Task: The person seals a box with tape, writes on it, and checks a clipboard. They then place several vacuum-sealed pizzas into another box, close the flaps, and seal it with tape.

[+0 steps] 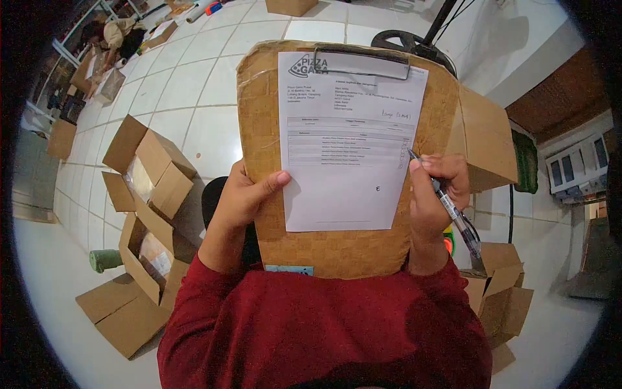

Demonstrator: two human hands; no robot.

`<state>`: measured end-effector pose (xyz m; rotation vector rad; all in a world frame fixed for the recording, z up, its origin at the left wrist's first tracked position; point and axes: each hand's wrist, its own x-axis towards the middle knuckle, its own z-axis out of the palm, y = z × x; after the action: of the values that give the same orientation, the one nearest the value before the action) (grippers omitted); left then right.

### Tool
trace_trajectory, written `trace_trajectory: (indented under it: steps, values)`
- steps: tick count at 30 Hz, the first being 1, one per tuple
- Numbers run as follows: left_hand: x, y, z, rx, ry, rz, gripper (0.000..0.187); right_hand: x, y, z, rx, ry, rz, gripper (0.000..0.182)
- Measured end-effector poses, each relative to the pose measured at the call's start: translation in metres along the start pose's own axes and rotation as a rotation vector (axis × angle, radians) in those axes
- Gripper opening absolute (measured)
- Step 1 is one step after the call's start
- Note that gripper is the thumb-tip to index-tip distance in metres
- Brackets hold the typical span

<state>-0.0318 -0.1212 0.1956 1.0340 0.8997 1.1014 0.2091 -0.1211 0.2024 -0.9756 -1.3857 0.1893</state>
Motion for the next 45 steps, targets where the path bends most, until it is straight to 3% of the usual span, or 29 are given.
trace_trajectory:
  steps: [5, 12, 17, 20, 45]
  values:
    - [-0.001, -0.004, -0.003, -0.013, -0.016, 0.028, 0.037, -0.002, -0.002, 0.001, 0.039, 0.007, 0.087, 0.018]
    - [-0.001, -0.006, -0.004, 0.004, -0.006, 0.015, 0.037, -0.001, 0.0, 0.003, 0.025, -0.003, 0.038, 0.019]
    - [-0.002, -0.002, -0.002, -0.001, -0.001, -0.017, 0.038, -0.005, -0.003, -0.002, 0.289, 0.042, 0.169, 0.019]
    - [-0.002, -0.005, -0.002, 0.0, 0.009, -0.005, 0.04, -0.005, 0.001, -0.003, 0.144, -0.034, -0.009, 0.02]
    - [-0.002, -0.005, 0.0, -0.054, -0.009, -0.015, 0.04, -0.01, 0.0, -0.008, 0.062, -0.038, 0.015, 0.02]
